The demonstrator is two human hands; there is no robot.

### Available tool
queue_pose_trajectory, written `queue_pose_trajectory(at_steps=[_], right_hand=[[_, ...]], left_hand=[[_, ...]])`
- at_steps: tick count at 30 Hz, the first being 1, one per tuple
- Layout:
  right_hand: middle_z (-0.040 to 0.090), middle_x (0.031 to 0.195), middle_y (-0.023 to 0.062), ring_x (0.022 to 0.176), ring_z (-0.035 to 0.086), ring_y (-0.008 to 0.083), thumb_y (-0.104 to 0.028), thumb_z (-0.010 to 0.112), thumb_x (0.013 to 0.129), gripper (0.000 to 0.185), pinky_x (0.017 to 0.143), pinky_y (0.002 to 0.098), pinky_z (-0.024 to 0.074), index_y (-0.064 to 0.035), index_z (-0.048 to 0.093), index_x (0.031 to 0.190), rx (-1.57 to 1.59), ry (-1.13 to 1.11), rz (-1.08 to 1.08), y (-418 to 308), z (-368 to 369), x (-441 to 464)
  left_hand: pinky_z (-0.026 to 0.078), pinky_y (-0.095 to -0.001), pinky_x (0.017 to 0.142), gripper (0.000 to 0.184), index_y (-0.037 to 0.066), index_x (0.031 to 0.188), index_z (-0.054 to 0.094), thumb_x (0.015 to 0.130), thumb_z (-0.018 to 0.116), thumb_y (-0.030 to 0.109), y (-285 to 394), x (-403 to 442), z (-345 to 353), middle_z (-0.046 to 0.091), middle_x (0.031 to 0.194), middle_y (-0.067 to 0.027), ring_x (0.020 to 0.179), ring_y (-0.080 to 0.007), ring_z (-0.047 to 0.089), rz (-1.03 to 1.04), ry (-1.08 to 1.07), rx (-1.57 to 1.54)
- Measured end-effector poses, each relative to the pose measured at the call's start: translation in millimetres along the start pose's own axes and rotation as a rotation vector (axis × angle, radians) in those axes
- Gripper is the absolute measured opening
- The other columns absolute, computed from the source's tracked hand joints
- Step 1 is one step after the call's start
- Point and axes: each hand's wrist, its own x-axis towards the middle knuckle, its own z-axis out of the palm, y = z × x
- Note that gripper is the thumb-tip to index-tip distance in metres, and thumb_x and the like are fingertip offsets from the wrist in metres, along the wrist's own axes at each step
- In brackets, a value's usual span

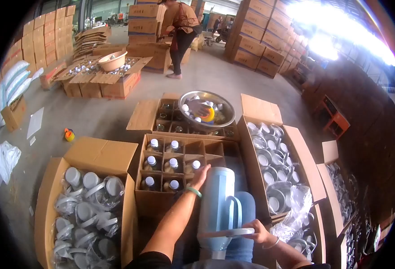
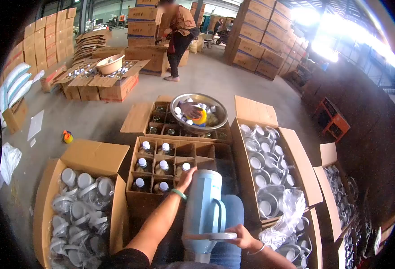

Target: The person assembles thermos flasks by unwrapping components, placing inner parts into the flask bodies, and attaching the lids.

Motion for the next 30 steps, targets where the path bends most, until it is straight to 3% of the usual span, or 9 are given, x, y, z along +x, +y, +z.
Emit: queue_pose_trajectory(at_steps=[3, 4, 7, 12, 19, 21, 25, 27, 30], right_hand=[[0.065, 0.072, 0.0045, 0.066, 0.056, 0.0108, -0.009, 0.072, 0.073, 0.018, 0.061, 0.0285, 0.0438, 0.0016, 0.069, 0.087, 0.044, 0.049, 0.059, 5.7, 0.3, 3.2], [0.064, 0.071, 0.0037, 0.066, 0.056, 0.0099, -0.008, 0.071, 0.073, 0.017, 0.061, 0.0278, 0.0432, 0.0012, 0.069, 0.087, 0.09, 0.089, 0.098, 7.5, 0.6, 5.2], [0.063, 0.07, 0.0022, 0.065, 0.055, 0.0094, -0.008, 0.071, 0.073, 0.014, 0.06, 0.0265, 0.0425, 0.0006, 0.069, 0.084, 0.242, 0.221, 0.161, 5.6, 9.4, 10.6], [0.067, 0.074, 0.0034, 0.069, 0.06, 0.0105, -0.01, 0.07, 0.074, 0.019, 0.064, 0.0258, 0.0464, 0.003, 0.071, 0.088, 0.137, 0.118, 0.128, 1.6, 1.1, 17.3], [0.069, 0.077, 0.0055, 0.07, 0.062, 0.0124, -0.012, 0.071, 0.073, 0.024, 0.065, 0.0268, 0.0481, 0.003, 0.072, 0.092, 0.137, 0.148, 0.163, -6.8, 3.6, 23.9], [0.065, 0.072, 0.001, 0.068, 0.058, 0.0088, -0.007, 0.068, 0.071, 0.015, 0.062, 0.0248, 0.0445, 0.0016, 0.071, 0.083, 0.144, 0.18, 0.184, -12.2, 6.1, 24.6], [0.064, 0.072, 0.0005, 0.067, 0.058, 0.0086, -0.007, 0.067, 0.071, 0.015, 0.061, 0.0245, 0.0435, 0.0015, 0.07, 0.083, 0.123, 0.185, 0.15, -7.8, 4.5, 23.8], [0.071, 0.082, 0.0064, 0.073, 0.064, 0.0135, -0.01, 0.072, 0.073, 0.027, 0.068, 0.027, 0.0503, 0.004, 0.072, 0.097, 0.117, 0.15, 0.165, -0.1, 1.4, 22.0], [0.071, 0.083, 0.0074, 0.074, 0.065, 0.0142, -0.008, 0.072, 0.073, 0.028, 0.069, 0.0273, 0.051, 0.0043, 0.071, 0.098, 0.147, 0.17, 0.186, 1.4, 3.2, 20.6]], left_hand=[[0.048, -0.0359, 0.085, 0.047, -0.006, 0.105, 0.067, 0.096, 0.053, 0.038, -8.2, 1.6, 1.9, 0.071, 0.1, -0.0161, 0.096, -0.0249, 0.065, -0.022, -0.017, 0.004], [0.048, -0.0367, 0.083, 0.046, -0.006, 0.104, 0.067, 0.095, 0.052, 0.037, -17.0, 4.9, 4.9, 0.072, 0.096, -0.0162, 0.091, -0.0259, 0.065, 0.061, 0.014, 0.027], [0.048, -0.0365, 0.085, 0.047, -0.006, 0.105, 0.067, 0.095, 0.051, 0.037, -18.2, 3.6, 9.4, 0.071, 0.098, -0.0169, 0.094, -0.0255, 0.064, 0.018, 0.018, -0.027], [0.048, -0.0355, 0.088, 0.048, -0.007, 0.108, 0.066, 0.096, 0.051, 0.037, -22.5, 5.4, 6.3, 0.071, 0.105, -0.0168, 0.101, -0.0247, 0.065, 0.057, 0.006, -0.067], [0.048, -0.0347, 0.09, 0.049, -0.007, 0.111, 0.066, 0.097, 0.051, 0.037, -29.9, 12.4, 1.1, 0.071, 0.108, -0.0181, 0.103, -0.0256, 0.065, -0.034, -0.033, -0.083], [0.048, -0.0354, 0.092, 0.05, -0.007, 0.113, 0.065, 0.097, 0.05, 0.038, -35.0, 14.2, 2.2, 0.07, 0.111, -0.02, 0.106, -0.0271, 0.065, 0.005, -0.018, -0.083], [0.048, -0.0363, 0.093, 0.05, -0.007, 0.114, 0.065, 0.097, 0.049, 0.037, -35.6, 14.9, 3.0, 0.07, 0.112, -0.0207, 0.109, -0.0281, 0.064, -0.015, -0.001, -0.067], [0.047, -0.0365, 0.094, 0.05, -0.007, 0.114, 0.065, 0.098, 0.049, 0.037, -27.7, 9.7, 0.3, 0.07, 0.113, -0.021, 0.11, -0.0282, 0.064, 0.027, -0.009, -0.053], [0.047, -0.036, 0.093, 0.052, -0.008, 0.114, 0.065, 0.098, 0.049, 0.039, -19.0, 5.8, -0.2, 0.07, 0.111, -0.0206, 0.108, -0.0273, 0.064, 0.021, -0.004, -0.051]])
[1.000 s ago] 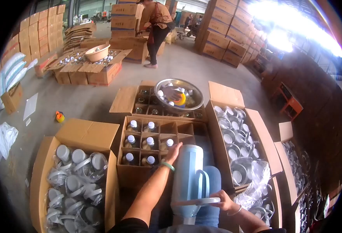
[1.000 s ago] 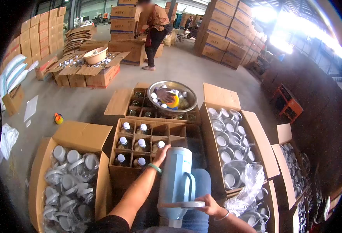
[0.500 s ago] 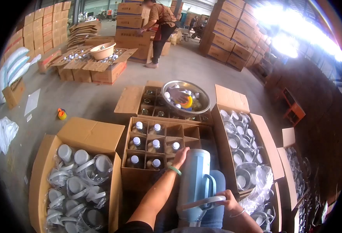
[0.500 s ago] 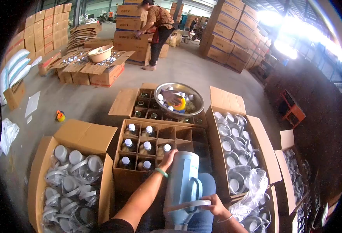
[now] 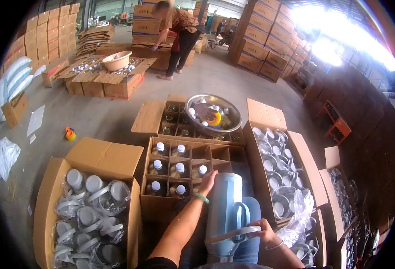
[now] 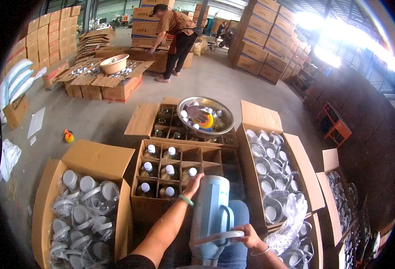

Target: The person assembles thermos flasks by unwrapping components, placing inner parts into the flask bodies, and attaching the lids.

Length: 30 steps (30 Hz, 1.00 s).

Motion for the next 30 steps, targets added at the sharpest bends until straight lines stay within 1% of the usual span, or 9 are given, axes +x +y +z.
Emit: queue_pose_trajectory(at_steps=[10, 19, 22, 24, 25, 27, 28, 29, 30], right_hand=[[0.072, 0.087, 0.0099, 0.079, 0.067, 0.0157, -0.006, 0.072, 0.073, 0.03, 0.072, 0.0282, 0.0524, 0.0047, 0.071, 0.1, -0.003, -0.017, -0.01, 7.0, -2.7, 0.6], [0.07, 0.082, 0.0058, 0.073, 0.063, 0.013, -0.009, 0.07, 0.075, 0.025, 0.067, 0.0278, 0.0491, 0.0026, 0.072, 0.097, 0.001, 0.018, 0.003, 0.9, -0.6, -0.4], [0.069, 0.083, 0.0048, 0.075, 0.061, 0.0117, -0.01, 0.069, 0.077, 0.024, 0.067, 0.0273, 0.0477, 0.0019, 0.071, 0.098, -0.045, -0.039, -0.003, -6.7, -5.6, -0.8], [0.068, 0.087, 0.0058, 0.077, 0.059, 0.0113, -0.014, 0.071, 0.081, 0.026, 0.069, 0.0275, 0.0461, 0.0005, 0.07, 0.103, -0.127, -0.251, -0.057, -28.4, -12.0, -2.1], [0.069, 0.092, 0.0099, 0.082, 0.063, 0.0167, -0.023, 0.07, 0.086, 0.034, 0.075, 0.0288, 0.0483, 0.0032, 0.067, 0.108, 0.048, -0.307, -0.06, -19.9, -26.5, -3.4], [0.07, 0.098, 0.0135, 0.09, 0.066, 0.0243, -0.03, 0.066, 0.089, 0.041, 0.084, 0.0328, 0.0508, 0.0058, 0.066, 0.109, 0.163, -0.339, -0.533, -39.8, -50.5, 13.9], [0.07, 0.102, 0.0159, 0.101, 0.066, 0.0296, -0.032, 0.062, 0.092, 0.043, 0.094, 0.0375, 0.05, 0.0075, 0.065, 0.109, 0.252, -0.256, -0.644, -62.8, -58.1, 23.5], [0.067, 0.113, 0.0167, 0.112, 0.062, 0.0284, -0.026, 0.061, 0.092, 0.039, 0.1, 0.0403, 0.0471, 0.0049, 0.061, 0.116, 0.334, 0.031, -0.669, -35.6, -89.6, 50.7], [0.06, 0.126, 0.0184, 0.123, 0.055, 0.0303, -0.023, 0.064, 0.09, 0.045, 0.106, 0.0433, 0.0419, 0.0024, 0.055, 0.126, 0.192, 0.53, -0.514, -57.5, -91.1, 70.4]], left_hand=[[0.047, -0.0349, 0.09, 0.051, -0.009, 0.11, 0.065, 0.097, 0.051, 0.038, 10.5, -7.0, 1.1, 0.071, 0.105, -0.0172, 0.101, -0.0251, 0.064, -0.007, 0.027, 0.004], [0.045, -0.0355, 0.098, 0.05, -0.006, 0.118, 0.065, 0.098, 0.049, 0.037, 8.0, -5.5, -1.0, 0.067, 0.12, -0.0212, 0.116, -0.029, 0.062, 0.014, 0.004, 0.059], [0.045, -0.0355, 0.098, 0.05, -0.006, 0.119, 0.064, 0.098, 0.048, 0.037, 7.1, -4.6, -0.9, 0.067, 0.121, -0.0203, 0.116, -0.0293, 0.062, -0.016, -0.022, 0.046], [0.046, -0.0359, 0.096, 0.048, -0.006, 0.114, 0.066, 0.099, 0.045, 0.035, 6.4, -5.2, 0.3, 0.069, 0.117, -0.0191, 0.112, -0.0293, 0.063, 0.033, 0.016, 0.051], [0.046, -0.0359, 0.096, 0.048, -0.006, 0.114, 0.066, 0.099, 0.045, 0.035, 7.0, -4.7, -3.3, 0.069, 0.117, -0.0191, 0.112, -0.0293, 0.063, 0.038, 0.016, 0.061], [0.047, -0.0355, 0.092, 0.047, -0.005, 0.107, 0.067, 0.101, 0.041, 0.034, 7.4, -3.8, -6.1, 0.071, 0.109, -0.0178, 0.106, -0.0273, 0.065, 0.117, -0.035, 0.142], [0.048, -0.0348, 0.09, 0.047, -0.004, 0.102, 0.068, 0.102, 0.038, 0.032, 6.3, -1.4, -5.4, 0.071, 0.103, -0.0167, 0.1, -0.0247, 0.065, 0.105, -0.087, 0.043], [0.048, -0.0348, 0.09, 0.047, -0.004, 0.102, 0.068, 0.102, 0.038, 0.032, -0.3, 3.9, -4.3, 0.071, 0.103, -0.0167, 0.1, -0.0247, 0.065, 0.097, -0.101, 0.047], [0.048, -0.0346, 0.089, 0.047, -0.004, 0.103, 0.068, 0.102, 0.037, 0.032, -11.7, 7.6, -1.5, 0.071, 0.102, -0.0162, 0.1, -0.0239, 0.065, 0.093, -0.13, 0.061]])
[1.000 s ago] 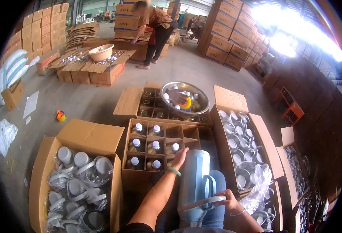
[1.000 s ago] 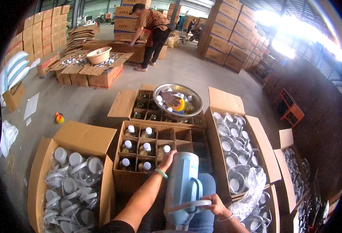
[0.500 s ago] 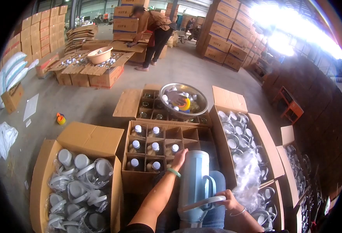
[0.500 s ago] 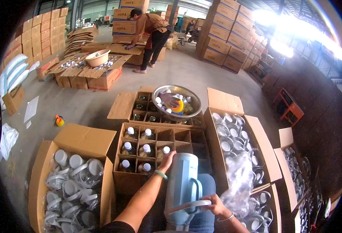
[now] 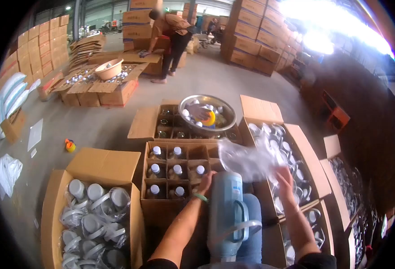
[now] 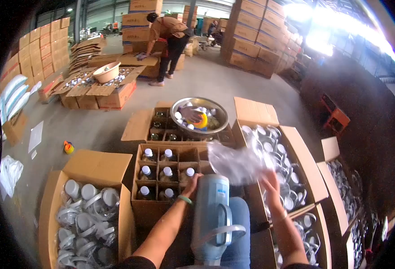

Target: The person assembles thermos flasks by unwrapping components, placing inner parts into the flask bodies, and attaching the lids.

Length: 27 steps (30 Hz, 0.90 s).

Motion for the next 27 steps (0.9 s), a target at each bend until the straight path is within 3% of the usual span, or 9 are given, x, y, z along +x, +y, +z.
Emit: queue_pose_trajectory(at_steps=[3, 8, 13, 14, 15, 17, 18, 21, 27], right_hand=[[0.025, 0.157, 0.0196, 0.146, 0.019, 0.041, -0.038, 0.08, 0.077, 0.091, 0.114, 0.0593, 0.0232, -0.0191, 0.032, 0.151, -1.168, -0.095, -0.313, 66.6, 8.7, 83.7], [0.016, 0.162, 0.0166, 0.148, 0.004, 0.0479, -0.063, 0.08, 0.066, 0.117, 0.11, 0.0721, 0.0128, -0.0364, 0.013, 0.157, -1.103, -0.483, 0.064, 194.8, 47.6, 150.7], [0.036, 0.152, 0.0164, 0.142, 0.027, 0.0468, -0.058, 0.069, 0.08, 0.073, 0.112, 0.0615, 0.0287, -0.039, 0.044, 0.146, -1.033, -0.496, 0.035, 260.0, 119.3, 192.3], [0.048, 0.143, 0.0125, 0.132, 0.047, 0.0365, -0.054, 0.065, 0.085, 0.058, 0.106, 0.0529, 0.0408, -0.0334, 0.054, 0.138, -1.116, -0.526, -0.019, 254.0, 124.9, 190.5], [0.048, 0.143, 0.0125, 0.132, 0.047, 0.0365, -0.054, 0.065, 0.085, 0.058, 0.106, 0.0529, 0.0408, -0.0334, 0.054, 0.138, -1.092, -0.521, -0.012, 284.4, 127.5, 199.6], [0.061, 0.125, 0.0145, 0.113, 0.06, 0.0314, -0.042, 0.059, 0.093, 0.049, 0.094, 0.0391, 0.0501, -0.0185, 0.057, 0.137, -1.31, -1.028, -0.375, 351.3, 122.1, 219.0], [0.069, 0.115, 0.0111, 0.098, 0.068, 0.0229, -0.03, 0.057, 0.097, 0.037, 0.083, 0.0299, 0.053, -0.0108, 0.064, 0.128, -0.918, -0.821, -0.432, 341.7, 114.7, 207.1], [0.073, 0.109, 0.0095, 0.093, 0.067, 0.0162, -0.025, 0.06, 0.097, 0.029, 0.085, 0.03, 0.0517, -0.0044, 0.071, 0.115, -0.386, -0.584, 0.342, 200.2, 86.0, 149.8], [0.067, 0.081, 0.0039, 0.076, 0.063, 0.0113, -0.02, 0.07, 0.092, 0.022, 0.068, 0.0267, 0.0514, 0.001, 0.065, 0.093, -0.212, 0.009, 0.249, 131.4, -6.0, 46.6]], left_hand=[[0.048, -0.035, 0.09, 0.049, -0.003, 0.104, 0.068, 0.102, 0.035, 0.033, -0.4, -4.3, 6.3, 0.071, 0.103, -0.0149, 0.1, -0.0233, 0.065, -0.059, -0.036, -0.037], [0.047, -0.0336, 0.09, 0.049, -0.002, 0.105, 0.068, 0.101, 0.034, 0.033, -18.5, 2.8, 0.3, 0.071, 0.102, -0.0109, 0.098, -0.0196, 0.063, -0.043, 0.015, 0.039], [0.046, -0.0329, 0.091, 0.05, -0.001, 0.104, 0.069, 0.102, 0.032, 0.033, -31.9, 9.3, -5.2, 0.07, 0.102, -0.0087, 0.098, -0.0193, 0.062, -0.079, -0.023, 0.026], [0.047, -0.0329, 0.091, 0.048, -0.001, 0.104, 0.069, 0.101, 0.034, 0.031, -40.7, 12.7, -6.2, 0.07, 0.101, -0.0091, 0.096, -0.0201, 0.062, -0.119, -0.007, -0.006], [0.047, -0.0316, 0.09, 0.047, -0.001, 0.103, 0.069, 0.102, 0.034, 0.03, -27.4, 8.4, -7.3, 0.069, 0.101, -0.0081, 0.095, -0.0185, 0.062, -0.113, 0.004, -0.014], [0.046, -0.0298, 0.089, 0.046, -0.001, 0.102, 0.068, 0.102, 0.034, 0.029, -8.9, 5.7, -12.8, 0.069, 0.1, -0.0064, 0.095, -0.0164, 0.061, -0.117, -0.022, -0.016], [0.046, -0.0286, 0.088, 0.044, -0.001, 0.1, 0.068, 0.101, 0.035, 0.027, -13.8, 7.9, -13.7, 0.068, 0.098, -0.0053, 0.094, -0.0147, 0.061, -0.116, -0.026, -0.095], [0.046, -0.0286, 0.088, 0.042, -0.001, 0.1, 0.068, 0.1, 0.036, 0.026, -11.4, 9.0, -14.7, 0.068, 0.096, -0.0052, 0.094, -0.0149, 0.061, -0.098, -0.06, -0.163], [0.046, -0.028, 0.088, 0.04, 0.002, 0.1, 0.07, 0.096, 0.041, 0.028, -20.7, 12.1, -17.9, 0.068, 0.096, -0.0047, 0.094, -0.0165, 0.061, -0.196, 0.003, -0.121]])
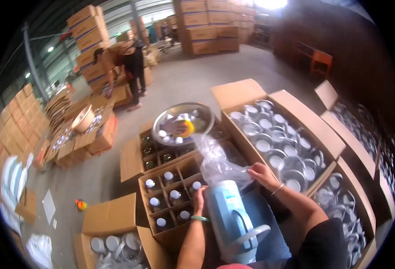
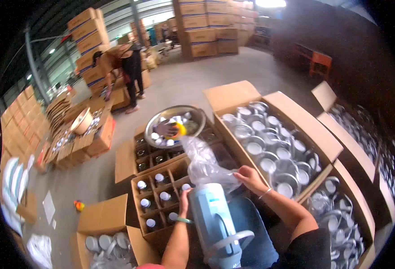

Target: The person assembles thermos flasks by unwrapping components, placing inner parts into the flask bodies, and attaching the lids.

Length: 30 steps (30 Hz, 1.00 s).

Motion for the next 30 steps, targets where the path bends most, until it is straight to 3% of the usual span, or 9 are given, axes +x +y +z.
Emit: queue_pose_trajectory(at_steps=[4, 6, 8, 10, 14, 16, 18, 26, 30], right_hand=[[0.053, 0.089, -0.0004, 0.067, 0.049, 0.0088, -0.004, 0.07, 0.084, 0.044, 0.061, 0.0234, 0.0435, -0.0105, 0.06, 0.126, -0.143, 0.195, -0.13, 20.8, -54.5, -73.1], [0.047, 0.097, 0.0017, 0.066, 0.052, 0.014, -0.004, 0.052, 0.093, 0.044, 0.063, 0.024, 0.0475, -0.0129, 0.056, 0.136, 0.67, -0.016, 0.339, 51.5, -63.0, -96.3], [0.055, 0.124, 0.0172, 0.095, 0.064, 0.0343, -0.012, 0.067, 0.084, 0.055, 0.085, 0.0425, 0.0537, -0.0168, 0.052, 0.136, -0.738, -0.152, -0.335, 61.5, -52.8, -133.4], [0.057, 0.111, 0.0122, 0.09, 0.066, 0.0293, -0.017, 0.053, 0.093, 0.036, 0.077, 0.0407, 0.0554, -0.0122, 0.06, 0.128, -0.703, -0.133, -0.128, 76.8, -23.5, -167.7], [0.061, 0.122, 0.0142, 0.11, 0.062, 0.034, -0.021, 0.063, 0.085, 0.037, 0.096, 0.0413, 0.0485, -0.0144, 0.061, 0.122, -0.838, -0.833, 0.096, 144.4, -13.0, -192.9], [0.062, 0.121, 0.0138, 0.111, 0.062, 0.0331, -0.022, 0.063, 0.085, 0.034, 0.098, 0.0418, 0.047, -0.0127, 0.063, 0.118, -0.984, -0.804, -0.132, 143.1, -14.7, -201.5], [0.063, 0.121, 0.0134, 0.111, 0.062, 0.0321, -0.023, 0.062, 0.084, 0.033, 0.1, 0.0423, 0.0455, -0.011, 0.064, 0.115, -1.108, -0.782, -0.291, 135.7, -20.1, -209.2], [0.07, 0.104, 0.0127, 0.105, 0.066, 0.0272, -0.028, 0.063, 0.08, 0.028, 0.097, 0.0456, 0.049, -0.0059, 0.072, 0.095, -1.278, -0.746, -0.523, 105.7, -69.2, -217.7], [0.067, 0.085, 0.0143, 0.079, 0.065, 0.038, -0.02, 0.058, 0.087, 0.013, 0.068, 0.0491, 0.0529, -0.0084, 0.063, 0.089, -0.709, 0.016, -0.289, -33.9, -104.8, -208.1]], left_hand=[[0.046, -0.0284, 0.09, 0.039, 0.002, 0.103, 0.069, 0.096, 0.043, 0.029, 2.8, -3.1, -8.0, 0.068, 0.099, -0.0045, 0.094, -0.0165, 0.061, -0.127, 0.045, -0.219], [0.048, -0.0293, 0.089, 0.038, 0.002, 0.102, 0.069, 0.095, 0.044, 0.03, 7.5, -1.2, -9.7, 0.068, 0.098, -0.005, 0.094, -0.0172, 0.062, -0.027, 0.076, -0.12], [0.05, -0.0313, 0.087, 0.038, 0.002, 0.101, 0.069, 0.095, 0.045, 0.031, 44.1, -33.8, 2.1, 0.068, 0.099, -0.0063, 0.094, -0.0183, 0.063, -0.065, 0.065, -0.214], [0.052, -0.0344, 0.087, 0.042, 0.001, 0.104, 0.068, 0.096, 0.044, 0.035, 78.9, -59.4, 10.2, 0.068, 0.1, -0.0087, 0.093, -0.0202, 0.064, -0.043, 0.009, -0.132], [0.053, -0.0389, 0.09, 0.053, -0.001, 0.115, 0.064, 0.098, 0.038, 0.043, 23.5, -9.3, -57.5, 0.067, 0.109, -0.0119, 0.098, -0.0253, 0.064, -0.055, -0.109, -0.248], [0.051, -0.0409, 0.094, 0.061, -0.001, 0.12, 0.063, 0.098, 0.034, 0.048, 97.0, -55.4, -4.5, 0.065, 0.118, -0.0139, 0.106, -0.0282, 0.063, 0.096, -0.021, 0.17], [0.047, -0.0421, 0.099, 0.069, -0.002, 0.129, 0.058, 0.097, 0.033, 0.055, 90.5, -42.0, -8.2, 0.061, 0.127, -0.0158, 0.115, -0.0301, 0.059, -0.207, -0.085, -0.112], [0.044, -0.0461, 0.102, 0.081, 0.007, 0.135, 0.053, 0.09, 0.034, 0.072, 134.1, -101.0, 57.7, 0.054, 0.134, -0.0163, 0.12, -0.0312, 0.054, -0.299, -0.076, -0.125], [0.044, -0.0449, 0.1, 0.077, 0.006, 0.13, 0.054, 0.089, 0.036, 0.07, 144.8, -102.0, 82.7, 0.055, 0.129, -0.0152, 0.117, -0.0295, 0.054, -0.272, -0.102, -0.033]])
